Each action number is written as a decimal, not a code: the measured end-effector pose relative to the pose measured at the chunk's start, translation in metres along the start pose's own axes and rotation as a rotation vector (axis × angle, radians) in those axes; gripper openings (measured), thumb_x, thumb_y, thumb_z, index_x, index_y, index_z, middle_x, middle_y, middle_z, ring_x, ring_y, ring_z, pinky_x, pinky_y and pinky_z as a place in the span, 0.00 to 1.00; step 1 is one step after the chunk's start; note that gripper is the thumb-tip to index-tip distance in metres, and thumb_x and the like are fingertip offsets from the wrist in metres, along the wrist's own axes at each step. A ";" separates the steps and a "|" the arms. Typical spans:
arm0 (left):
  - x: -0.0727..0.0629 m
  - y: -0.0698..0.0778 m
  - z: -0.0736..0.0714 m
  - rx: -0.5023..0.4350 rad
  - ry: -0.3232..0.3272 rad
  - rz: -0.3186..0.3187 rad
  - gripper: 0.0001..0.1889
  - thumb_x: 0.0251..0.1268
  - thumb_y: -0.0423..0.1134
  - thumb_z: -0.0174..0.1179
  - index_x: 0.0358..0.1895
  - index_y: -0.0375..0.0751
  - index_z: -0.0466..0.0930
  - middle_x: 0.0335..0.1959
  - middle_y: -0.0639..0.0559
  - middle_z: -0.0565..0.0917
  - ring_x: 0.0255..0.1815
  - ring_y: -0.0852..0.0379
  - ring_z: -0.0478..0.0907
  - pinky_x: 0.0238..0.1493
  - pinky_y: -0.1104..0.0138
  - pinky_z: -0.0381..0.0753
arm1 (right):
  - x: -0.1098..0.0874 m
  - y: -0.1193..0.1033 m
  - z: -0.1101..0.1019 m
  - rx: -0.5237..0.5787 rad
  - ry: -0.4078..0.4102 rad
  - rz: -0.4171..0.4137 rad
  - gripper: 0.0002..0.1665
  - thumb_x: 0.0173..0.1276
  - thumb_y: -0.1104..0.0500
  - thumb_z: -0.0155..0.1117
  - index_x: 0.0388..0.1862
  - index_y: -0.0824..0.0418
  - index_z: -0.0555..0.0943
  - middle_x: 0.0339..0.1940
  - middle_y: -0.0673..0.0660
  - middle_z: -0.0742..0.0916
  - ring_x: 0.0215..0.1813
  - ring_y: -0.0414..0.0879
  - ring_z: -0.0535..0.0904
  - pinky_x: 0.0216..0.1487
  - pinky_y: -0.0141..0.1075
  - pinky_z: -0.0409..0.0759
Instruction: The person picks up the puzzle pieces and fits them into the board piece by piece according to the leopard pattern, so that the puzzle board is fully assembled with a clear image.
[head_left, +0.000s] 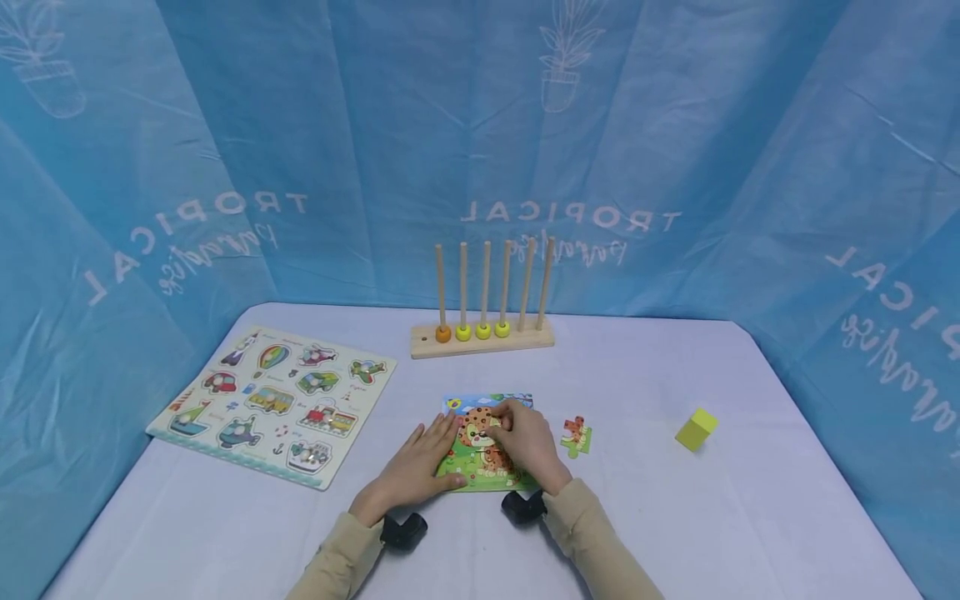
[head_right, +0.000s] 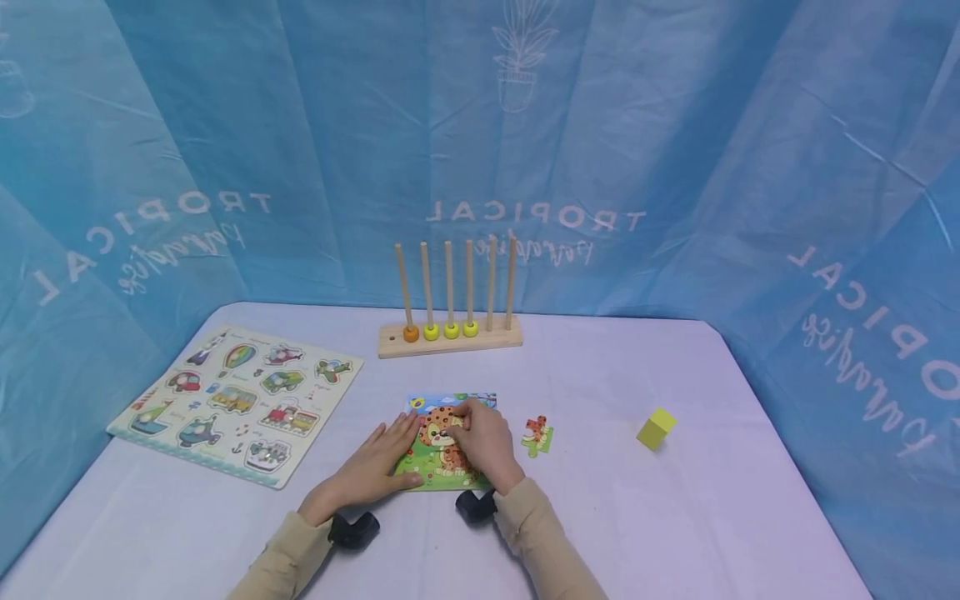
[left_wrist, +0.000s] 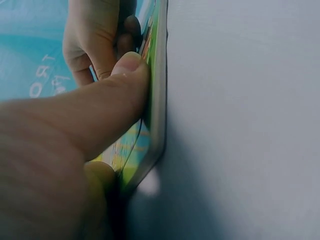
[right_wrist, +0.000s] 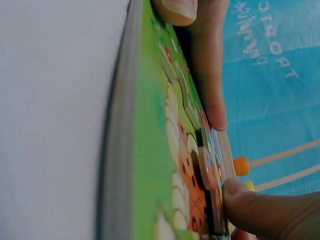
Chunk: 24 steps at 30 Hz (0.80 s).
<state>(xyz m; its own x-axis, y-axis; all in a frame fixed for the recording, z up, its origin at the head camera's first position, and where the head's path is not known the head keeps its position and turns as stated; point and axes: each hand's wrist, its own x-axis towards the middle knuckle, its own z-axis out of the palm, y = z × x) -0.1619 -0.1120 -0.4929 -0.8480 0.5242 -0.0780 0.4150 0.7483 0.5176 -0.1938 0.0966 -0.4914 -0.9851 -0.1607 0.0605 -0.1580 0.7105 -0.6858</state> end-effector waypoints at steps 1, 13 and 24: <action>0.000 -0.001 0.000 0.003 0.000 0.003 0.45 0.66 0.57 0.56 0.76 0.33 0.47 0.79 0.40 0.47 0.80 0.41 0.43 0.79 0.45 0.41 | 0.001 0.000 0.000 0.008 0.003 0.002 0.15 0.63 0.54 0.70 0.45 0.60 0.81 0.23 0.48 0.77 0.21 0.38 0.65 0.22 0.27 0.63; 0.000 -0.002 -0.005 0.022 0.014 0.038 0.45 0.66 0.56 0.57 0.76 0.32 0.48 0.79 0.38 0.49 0.80 0.39 0.45 0.79 0.44 0.43 | 0.005 0.004 -0.005 0.080 -0.018 -0.023 0.14 0.63 0.54 0.69 0.45 0.59 0.81 0.24 0.49 0.78 0.20 0.38 0.67 0.22 0.29 0.67; 0.001 -0.005 0.001 -0.003 0.006 0.015 0.46 0.65 0.59 0.56 0.76 0.34 0.48 0.79 0.40 0.47 0.80 0.41 0.43 0.79 0.46 0.41 | -0.002 0.055 -0.061 0.311 0.049 0.106 0.19 0.66 0.58 0.66 0.55 0.61 0.79 0.39 0.57 0.84 0.36 0.44 0.79 0.32 0.32 0.79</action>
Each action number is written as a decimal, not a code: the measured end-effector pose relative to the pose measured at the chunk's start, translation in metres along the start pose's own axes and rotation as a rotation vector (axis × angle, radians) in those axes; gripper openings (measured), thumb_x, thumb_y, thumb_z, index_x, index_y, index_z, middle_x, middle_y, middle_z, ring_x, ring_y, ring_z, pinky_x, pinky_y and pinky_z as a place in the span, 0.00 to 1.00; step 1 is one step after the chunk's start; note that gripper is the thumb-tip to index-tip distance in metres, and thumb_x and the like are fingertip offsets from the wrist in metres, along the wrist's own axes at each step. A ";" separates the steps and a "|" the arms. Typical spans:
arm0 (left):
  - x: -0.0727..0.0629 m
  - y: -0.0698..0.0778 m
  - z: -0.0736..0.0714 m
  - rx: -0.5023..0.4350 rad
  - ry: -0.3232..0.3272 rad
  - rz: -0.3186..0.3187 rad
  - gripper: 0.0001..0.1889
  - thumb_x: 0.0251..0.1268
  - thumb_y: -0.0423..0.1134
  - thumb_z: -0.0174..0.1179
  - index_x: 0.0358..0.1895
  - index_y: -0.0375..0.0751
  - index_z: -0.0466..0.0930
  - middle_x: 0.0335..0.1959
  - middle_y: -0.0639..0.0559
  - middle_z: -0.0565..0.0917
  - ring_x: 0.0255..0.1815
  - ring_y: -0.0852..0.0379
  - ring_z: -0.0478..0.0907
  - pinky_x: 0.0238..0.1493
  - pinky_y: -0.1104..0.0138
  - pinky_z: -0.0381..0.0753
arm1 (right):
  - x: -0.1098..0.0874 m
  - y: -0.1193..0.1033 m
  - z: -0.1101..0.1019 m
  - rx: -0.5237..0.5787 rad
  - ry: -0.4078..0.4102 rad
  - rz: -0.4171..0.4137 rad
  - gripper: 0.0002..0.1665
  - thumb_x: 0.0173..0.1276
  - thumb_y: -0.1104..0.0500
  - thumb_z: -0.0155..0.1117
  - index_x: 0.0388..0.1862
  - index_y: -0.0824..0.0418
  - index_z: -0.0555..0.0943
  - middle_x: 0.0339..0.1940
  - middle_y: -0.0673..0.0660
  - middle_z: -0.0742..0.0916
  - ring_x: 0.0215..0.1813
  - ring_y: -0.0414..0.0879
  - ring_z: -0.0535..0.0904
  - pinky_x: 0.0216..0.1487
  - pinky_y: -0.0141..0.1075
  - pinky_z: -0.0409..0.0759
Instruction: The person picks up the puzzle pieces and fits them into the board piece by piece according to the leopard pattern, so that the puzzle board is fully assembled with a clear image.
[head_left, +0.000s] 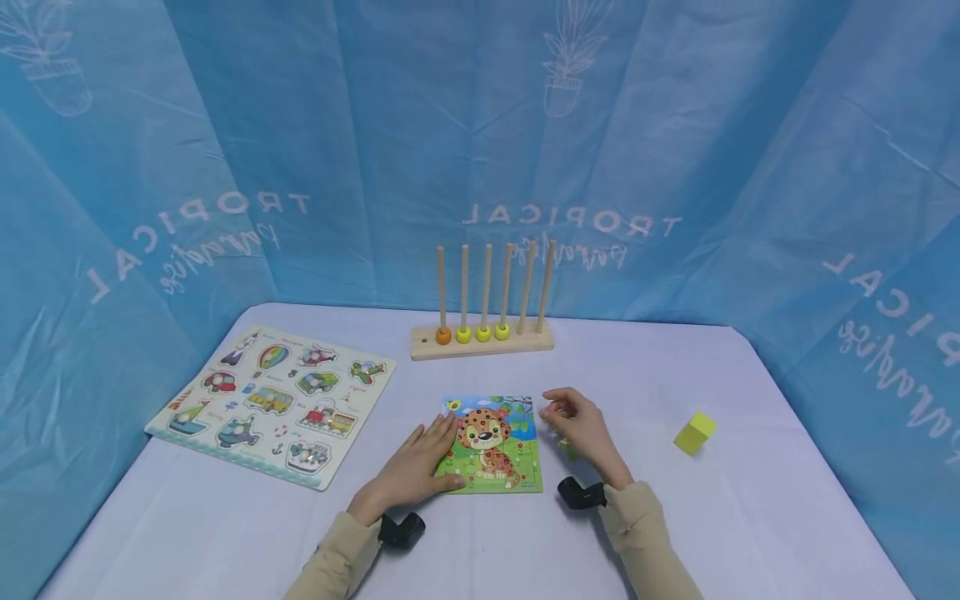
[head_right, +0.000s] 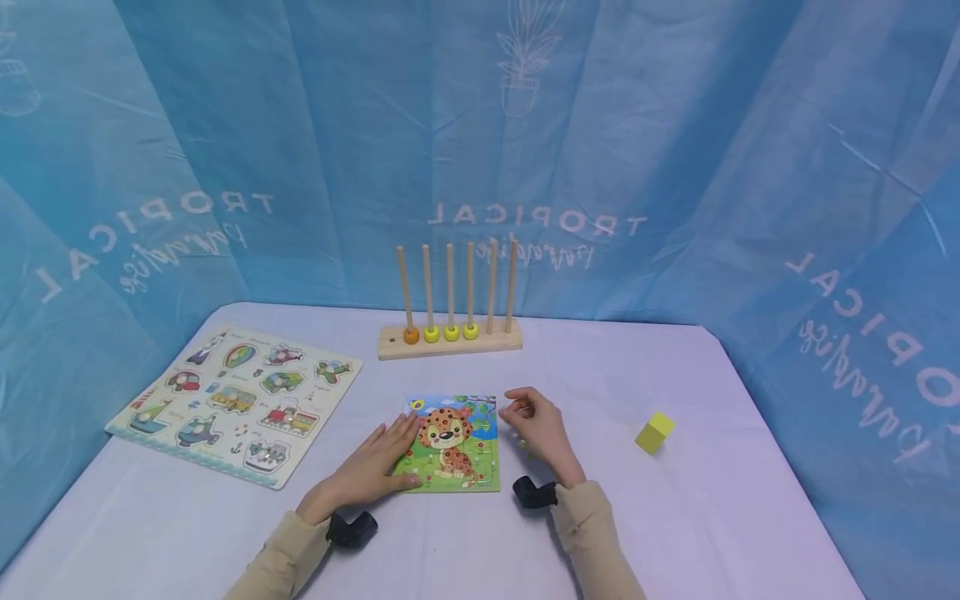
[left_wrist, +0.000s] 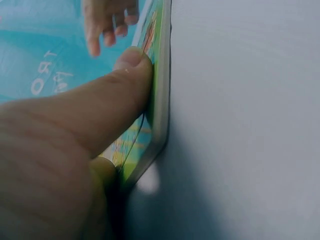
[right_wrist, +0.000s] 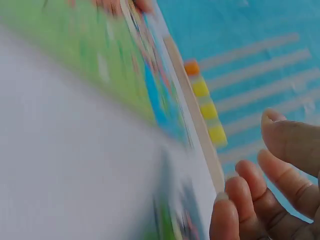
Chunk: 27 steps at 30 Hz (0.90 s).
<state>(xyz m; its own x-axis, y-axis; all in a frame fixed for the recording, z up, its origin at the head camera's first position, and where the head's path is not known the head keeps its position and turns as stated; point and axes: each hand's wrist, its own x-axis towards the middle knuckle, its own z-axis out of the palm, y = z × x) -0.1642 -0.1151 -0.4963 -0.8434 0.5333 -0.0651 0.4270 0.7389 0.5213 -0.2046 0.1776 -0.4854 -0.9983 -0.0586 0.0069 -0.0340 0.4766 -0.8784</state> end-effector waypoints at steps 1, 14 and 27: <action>0.000 0.000 0.000 -0.001 0.001 -0.001 0.46 0.65 0.59 0.56 0.76 0.34 0.48 0.79 0.40 0.47 0.80 0.41 0.43 0.79 0.46 0.41 | -0.002 0.005 -0.008 -0.017 0.016 0.007 0.20 0.66 0.57 0.66 0.57 0.61 0.79 0.41 0.57 0.84 0.40 0.46 0.80 0.36 0.32 0.79; -0.002 0.000 0.000 0.002 0.007 -0.007 0.46 0.65 0.57 0.57 0.76 0.34 0.48 0.79 0.40 0.47 0.80 0.41 0.43 0.79 0.46 0.40 | -0.021 0.047 -0.050 -0.177 -0.143 -0.078 0.44 0.58 0.58 0.73 0.72 0.56 0.66 0.65 0.58 0.79 0.57 0.51 0.74 0.59 0.42 0.75; -0.002 0.004 -0.001 0.005 0.008 -0.007 0.45 0.65 0.57 0.57 0.76 0.35 0.48 0.79 0.40 0.47 0.80 0.41 0.43 0.80 0.46 0.40 | -0.024 0.038 -0.048 -0.248 -0.124 -0.054 0.33 0.57 0.62 0.74 0.63 0.57 0.77 0.59 0.61 0.78 0.53 0.52 0.74 0.56 0.47 0.75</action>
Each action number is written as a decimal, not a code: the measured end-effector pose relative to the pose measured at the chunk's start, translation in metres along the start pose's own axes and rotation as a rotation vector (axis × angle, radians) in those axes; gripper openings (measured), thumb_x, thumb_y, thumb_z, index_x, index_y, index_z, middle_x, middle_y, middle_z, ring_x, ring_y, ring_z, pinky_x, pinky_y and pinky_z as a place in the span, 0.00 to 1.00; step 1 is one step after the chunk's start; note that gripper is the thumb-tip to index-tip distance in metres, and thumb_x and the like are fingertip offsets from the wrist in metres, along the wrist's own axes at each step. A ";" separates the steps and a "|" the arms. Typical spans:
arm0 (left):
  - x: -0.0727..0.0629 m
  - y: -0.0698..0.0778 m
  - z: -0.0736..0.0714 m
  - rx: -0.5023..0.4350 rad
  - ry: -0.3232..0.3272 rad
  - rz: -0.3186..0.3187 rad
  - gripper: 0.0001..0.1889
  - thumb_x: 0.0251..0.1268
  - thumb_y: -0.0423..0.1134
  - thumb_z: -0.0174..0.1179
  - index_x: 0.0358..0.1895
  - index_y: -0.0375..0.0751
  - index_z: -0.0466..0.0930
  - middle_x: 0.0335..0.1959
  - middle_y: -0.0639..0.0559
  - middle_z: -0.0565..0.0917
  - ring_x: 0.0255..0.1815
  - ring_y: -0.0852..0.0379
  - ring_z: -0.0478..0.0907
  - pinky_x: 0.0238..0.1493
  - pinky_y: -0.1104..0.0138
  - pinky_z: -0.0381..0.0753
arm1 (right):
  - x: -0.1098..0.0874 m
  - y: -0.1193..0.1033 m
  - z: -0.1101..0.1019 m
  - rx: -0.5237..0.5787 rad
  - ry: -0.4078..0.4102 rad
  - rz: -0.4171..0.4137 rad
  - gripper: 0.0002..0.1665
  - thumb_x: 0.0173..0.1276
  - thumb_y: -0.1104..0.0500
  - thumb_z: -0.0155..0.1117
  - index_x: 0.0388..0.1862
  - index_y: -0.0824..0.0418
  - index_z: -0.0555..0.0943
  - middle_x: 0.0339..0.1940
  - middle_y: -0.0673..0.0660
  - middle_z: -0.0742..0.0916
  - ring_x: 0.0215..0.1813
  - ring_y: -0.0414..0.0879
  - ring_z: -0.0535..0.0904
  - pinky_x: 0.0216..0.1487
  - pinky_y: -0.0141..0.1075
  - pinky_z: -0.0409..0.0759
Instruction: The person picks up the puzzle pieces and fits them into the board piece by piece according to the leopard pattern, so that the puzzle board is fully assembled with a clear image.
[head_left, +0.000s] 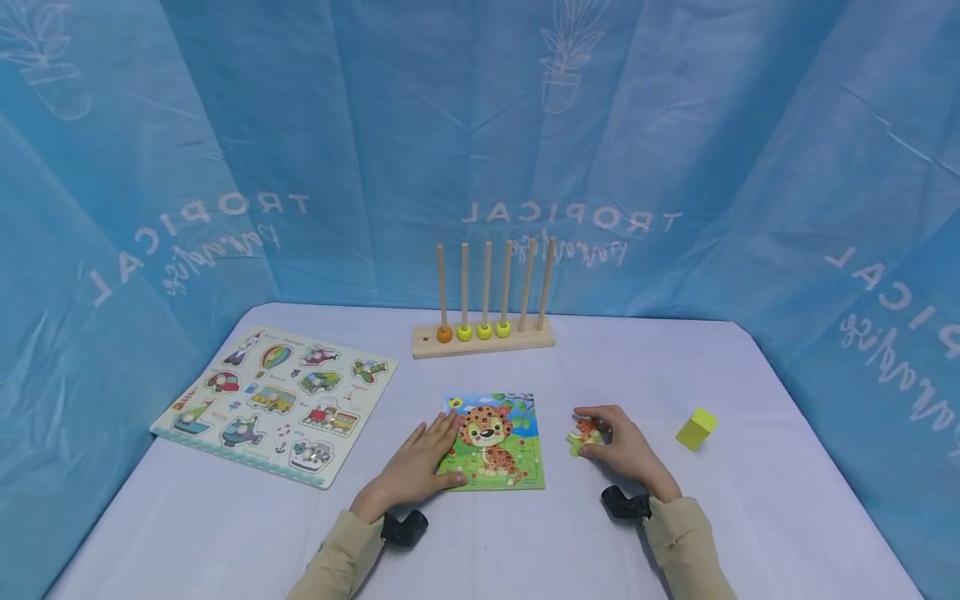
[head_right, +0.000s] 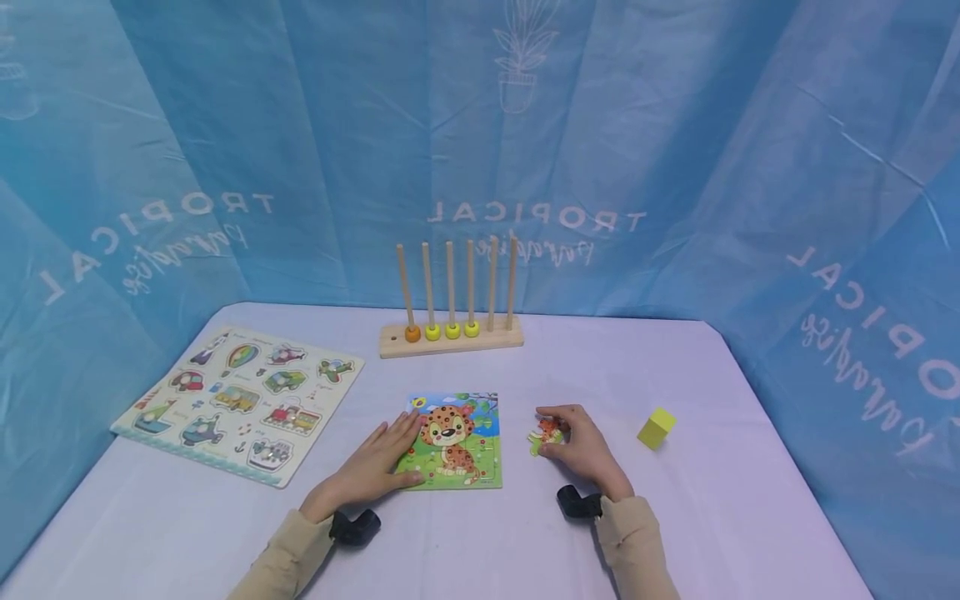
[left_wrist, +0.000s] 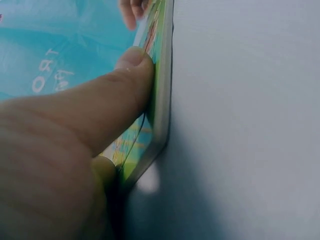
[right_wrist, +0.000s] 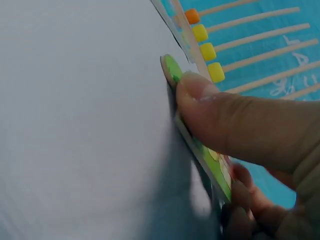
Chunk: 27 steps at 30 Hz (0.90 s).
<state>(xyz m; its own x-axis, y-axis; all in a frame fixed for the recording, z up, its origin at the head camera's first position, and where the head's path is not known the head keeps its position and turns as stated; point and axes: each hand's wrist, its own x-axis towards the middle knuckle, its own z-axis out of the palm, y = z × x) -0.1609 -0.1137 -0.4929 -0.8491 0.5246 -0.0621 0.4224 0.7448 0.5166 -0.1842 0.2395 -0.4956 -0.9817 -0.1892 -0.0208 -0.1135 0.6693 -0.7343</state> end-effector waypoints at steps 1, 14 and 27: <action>0.000 0.000 0.000 -0.001 0.003 0.001 0.45 0.65 0.57 0.57 0.76 0.34 0.49 0.79 0.40 0.48 0.80 0.41 0.43 0.79 0.46 0.40 | 0.000 -0.001 -0.001 -0.004 0.004 0.019 0.32 0.56 0.61 0.74 0.62 0.58 0.78 0.57 0.61 0.78 0.52 0.51 0.73 0.54 0.44 0.74; 0.001 0.000 -0.001 -0.017 -0.018 -0.005 0.45 0.65 0.56 0.57 0.76 0.35 0.49 0.79 0.41 0.47 0.81 0.42 0.42 0.80 0.46 0.39 | 0.021 -0.021 0.004 0.268 0.064 0.155 0.13 0.68 0.59 0.65 0.46 0.66 0.80 0.35 0.57 0.84 0.27 0.41 0.78 0.26 0.30 0.77; 0.001 0.001 -0.002 -0.010 0.002 0.008 0.45 0.66 0.56 0.58 0.76 0.33 0.49 0.79 0.39 0.49 0.80 0.41 0.44 0.79 0.45 0.41 | 0.022 -0.082 0.070 0.194 -0.201 -0.154 0.06 0.64 0.57 0.68 0.39 0.55 0.83 0.34 0.52 0.84 0.33 0.39 0.76 0.31 0.31 0.78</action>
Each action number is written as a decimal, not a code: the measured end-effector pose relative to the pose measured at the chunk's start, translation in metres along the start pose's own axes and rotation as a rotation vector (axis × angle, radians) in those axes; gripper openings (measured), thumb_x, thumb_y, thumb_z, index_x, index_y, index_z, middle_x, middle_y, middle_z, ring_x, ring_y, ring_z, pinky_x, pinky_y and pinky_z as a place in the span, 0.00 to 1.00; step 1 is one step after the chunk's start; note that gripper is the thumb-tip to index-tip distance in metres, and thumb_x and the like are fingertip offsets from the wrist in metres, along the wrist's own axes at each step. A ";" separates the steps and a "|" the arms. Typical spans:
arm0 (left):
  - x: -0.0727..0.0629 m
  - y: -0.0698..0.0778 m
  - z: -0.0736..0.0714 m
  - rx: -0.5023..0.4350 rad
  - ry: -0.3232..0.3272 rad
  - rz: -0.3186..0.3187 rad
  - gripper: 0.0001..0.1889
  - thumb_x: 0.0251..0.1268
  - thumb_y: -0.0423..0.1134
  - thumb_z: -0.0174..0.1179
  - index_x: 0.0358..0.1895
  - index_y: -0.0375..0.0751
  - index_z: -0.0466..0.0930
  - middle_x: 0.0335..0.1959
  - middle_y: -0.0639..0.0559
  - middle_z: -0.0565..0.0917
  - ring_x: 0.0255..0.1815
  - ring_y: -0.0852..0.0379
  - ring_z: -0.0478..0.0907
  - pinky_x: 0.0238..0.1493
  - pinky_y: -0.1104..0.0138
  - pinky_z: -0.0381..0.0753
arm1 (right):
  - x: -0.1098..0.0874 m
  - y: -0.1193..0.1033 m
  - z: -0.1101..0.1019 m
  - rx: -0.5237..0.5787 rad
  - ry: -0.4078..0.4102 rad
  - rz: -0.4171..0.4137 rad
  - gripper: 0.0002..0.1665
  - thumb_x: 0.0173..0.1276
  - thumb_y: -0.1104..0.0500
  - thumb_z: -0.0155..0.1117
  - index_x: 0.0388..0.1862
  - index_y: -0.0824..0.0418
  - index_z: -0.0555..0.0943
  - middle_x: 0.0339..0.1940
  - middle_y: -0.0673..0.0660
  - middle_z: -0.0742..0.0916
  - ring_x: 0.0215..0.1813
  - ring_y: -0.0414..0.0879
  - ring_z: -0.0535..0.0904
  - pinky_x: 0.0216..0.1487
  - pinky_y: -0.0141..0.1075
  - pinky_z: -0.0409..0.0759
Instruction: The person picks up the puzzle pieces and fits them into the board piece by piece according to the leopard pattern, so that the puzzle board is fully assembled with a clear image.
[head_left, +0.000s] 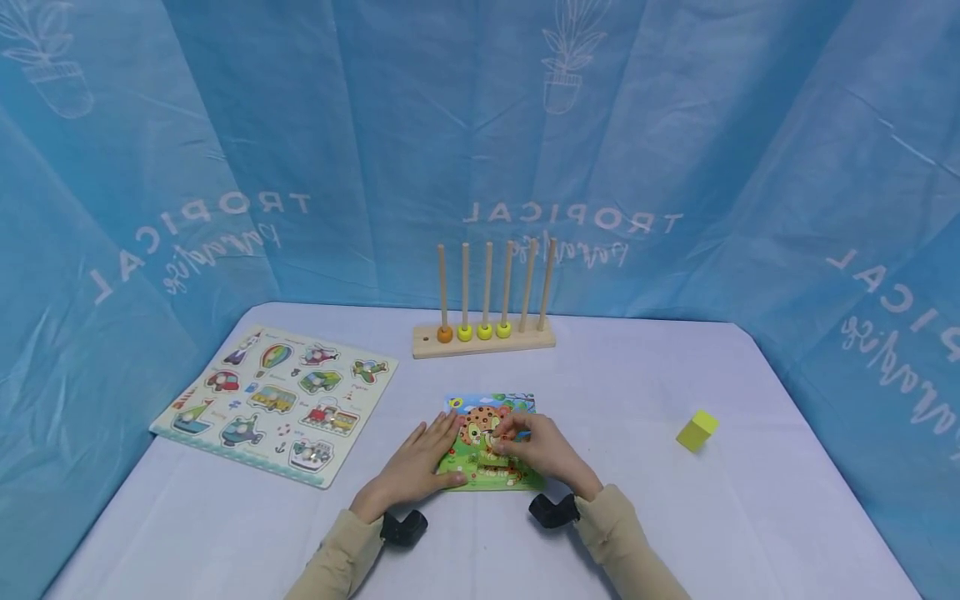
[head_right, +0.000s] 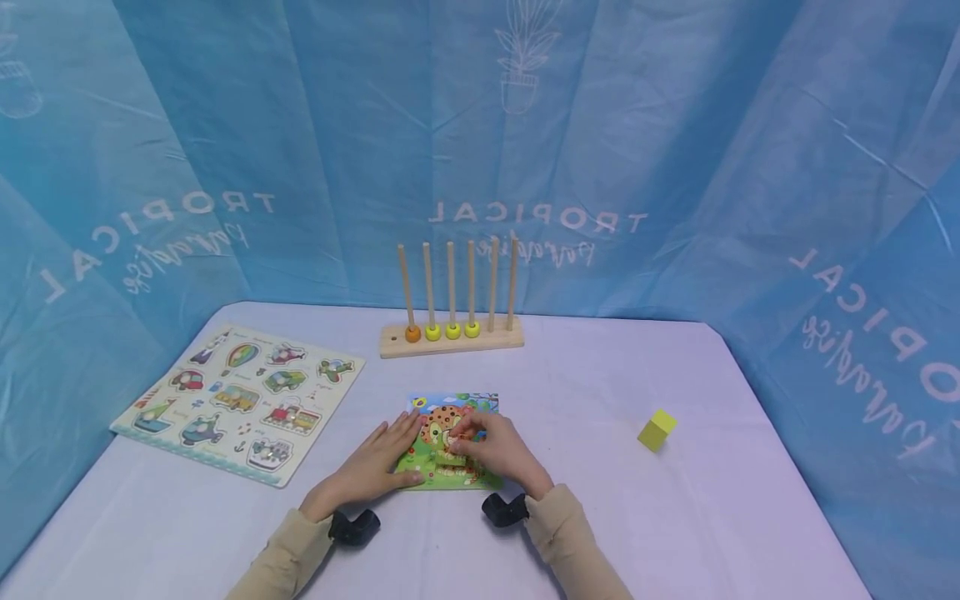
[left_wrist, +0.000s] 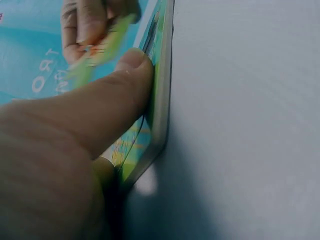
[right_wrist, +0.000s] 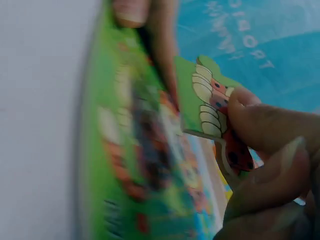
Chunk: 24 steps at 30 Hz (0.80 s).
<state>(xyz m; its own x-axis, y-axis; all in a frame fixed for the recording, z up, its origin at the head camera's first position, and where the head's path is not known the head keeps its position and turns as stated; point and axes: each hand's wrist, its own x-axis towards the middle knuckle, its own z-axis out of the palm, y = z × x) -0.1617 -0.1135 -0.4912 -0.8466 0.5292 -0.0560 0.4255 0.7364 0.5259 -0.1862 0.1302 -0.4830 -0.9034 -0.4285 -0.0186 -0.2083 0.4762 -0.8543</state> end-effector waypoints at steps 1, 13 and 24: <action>0.000 0.000 0.000 0.004 -0.001 -0.001 0.45 0.66 0.56 0.57 0.76 0.33 0.48 0.79 0.40 0.49 0.80 0.41 0.44 0.79 0.46 0.41 | 0.000 0.000 0.003 -0.034 -0.012 -0.008 0.05 0.64 0.57 0.69 0.38 0.54 0.83 0.33 0.51 0.84 0.35 0.39 0.77 0.34 0.31 0.77; 0.000 0.000 0.001 0.005 0.005 -0.006 0.45 0.66 0.56 0.57 0.76 0.34 0.49 0.79 0.40 0.49 0.80 0.41 0.44 0.80 0.46 0.41 | -0.005 -0.004 0.013 -0.250 -0.022 -0.038 0.08 0.61 0.56 0.71 0.39 0.50 0.85 0.41 0.50 0.87 0.41 0.42 0.80 0.43 0.35 0.78; -0.004 -0.002 0.000 -0.025 0.023 0.005 0.45 0.65 0.56 0.59 0.75 0.32 0.50 0.78 0.37 0.50 0.79 0.38 0.45 0.78 0.43 0.42 | -0.006 -0.008 0.024 -0.350 0.058 0.038 0.16 0.54 0.53 0.77 0.39 0.51 0.81 0.43 0.55 0.73 0.37 0.45 0.70 0.37 0.35 0.71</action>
<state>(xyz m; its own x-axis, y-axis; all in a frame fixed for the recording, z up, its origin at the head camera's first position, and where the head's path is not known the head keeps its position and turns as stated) -0.1589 -0.1168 -0.4922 -0.8520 0.5225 -0.0338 0.4217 0.7231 0.5472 -0.1700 0.1106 -0.4886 -0.9306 -0.3659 -0.0094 -0.2805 0.7295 -0.6238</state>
